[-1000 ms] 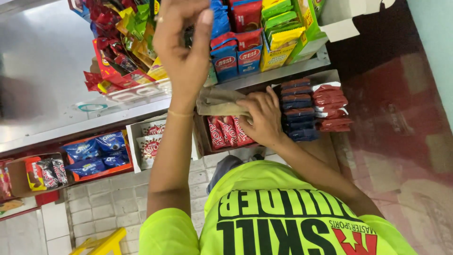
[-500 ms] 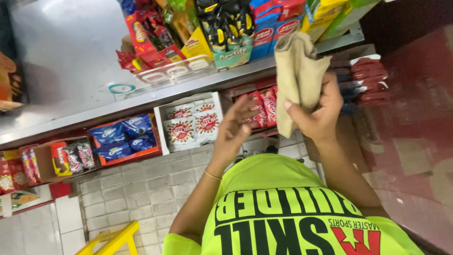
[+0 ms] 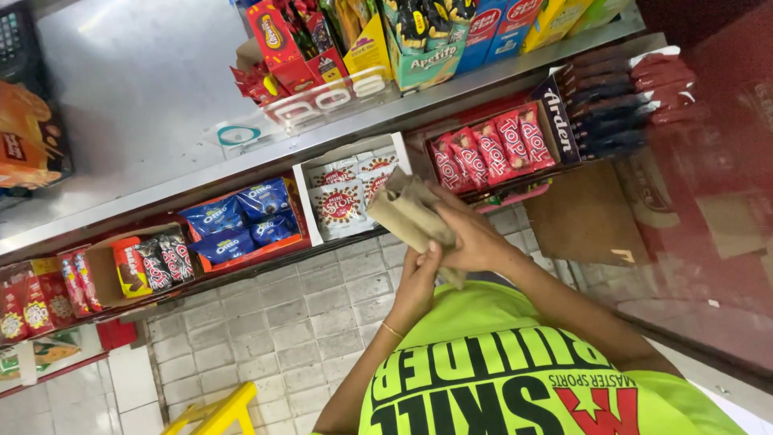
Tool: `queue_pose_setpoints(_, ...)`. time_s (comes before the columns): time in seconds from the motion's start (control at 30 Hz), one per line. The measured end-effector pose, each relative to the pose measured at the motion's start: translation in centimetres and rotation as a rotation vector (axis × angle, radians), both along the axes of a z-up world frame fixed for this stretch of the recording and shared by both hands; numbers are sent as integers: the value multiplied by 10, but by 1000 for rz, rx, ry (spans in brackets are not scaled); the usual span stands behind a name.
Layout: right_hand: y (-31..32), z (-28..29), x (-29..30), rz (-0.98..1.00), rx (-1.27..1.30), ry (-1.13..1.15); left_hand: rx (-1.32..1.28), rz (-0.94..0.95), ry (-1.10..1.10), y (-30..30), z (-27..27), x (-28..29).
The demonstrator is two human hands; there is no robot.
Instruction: Restocking various snack packets and candy onto shelves at a store counter.
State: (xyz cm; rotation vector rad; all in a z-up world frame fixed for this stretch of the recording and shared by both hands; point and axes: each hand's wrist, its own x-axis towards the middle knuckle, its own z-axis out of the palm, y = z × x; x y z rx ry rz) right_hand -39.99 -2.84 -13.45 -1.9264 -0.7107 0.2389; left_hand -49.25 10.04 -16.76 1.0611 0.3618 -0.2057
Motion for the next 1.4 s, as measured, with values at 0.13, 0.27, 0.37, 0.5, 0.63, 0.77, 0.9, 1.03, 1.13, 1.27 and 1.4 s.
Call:
queue_pose_setpoints(0.13, -5, -66, -21, -274, 54, 166, -55, -3, 17, 24, 5, 0)
queue_pose_setpoints(0.27, -44, -159, -44, -515, 224, 313, 20, 162, 307, 68, -50, 3)
queue_pose_setpoints(0.37, -72, -152, -44, -528, 420, 334, 26, 242, 440, 95, -92, 6)
queue_pose_setpoints(0.5, -87, -135, -26, -421, 219, 154, 25, 189, 454, 98, -82, 29)
queue_pose_setpoints(0.63, -82, -101, -10, -417, -108, 178, 57, 132, 442, 106, -115, 56)
queue_pose_setpoints(0.77, -79, -88, 3, -406, -389, 358, 69, 34, 486, 100, -117, 72)
queue_pose_setpoints(0.9, -73, -86, 9, -386, -421, 371, -12, -110, 473, 80, -129, 73)
queue_pose_setpoints(1.03, -74, -103, 9, -425, -516, 374, -95, -128, 534, 54, -164, 91)
queue_pose_setpoints(1.13, -73, -107, 6, -444, -569, 318, -210, 0, 549, 44, -204, 108)
queue_pose_setpoints(1.27, -67, -103, 4, -442, -482, 343, -230, 166, 526, 39, -197, 114)
queue_pose_setpoints(1.4, -62, -82, 9, -389, -462, 336, -240, 185, 514, 34, -176, 110)
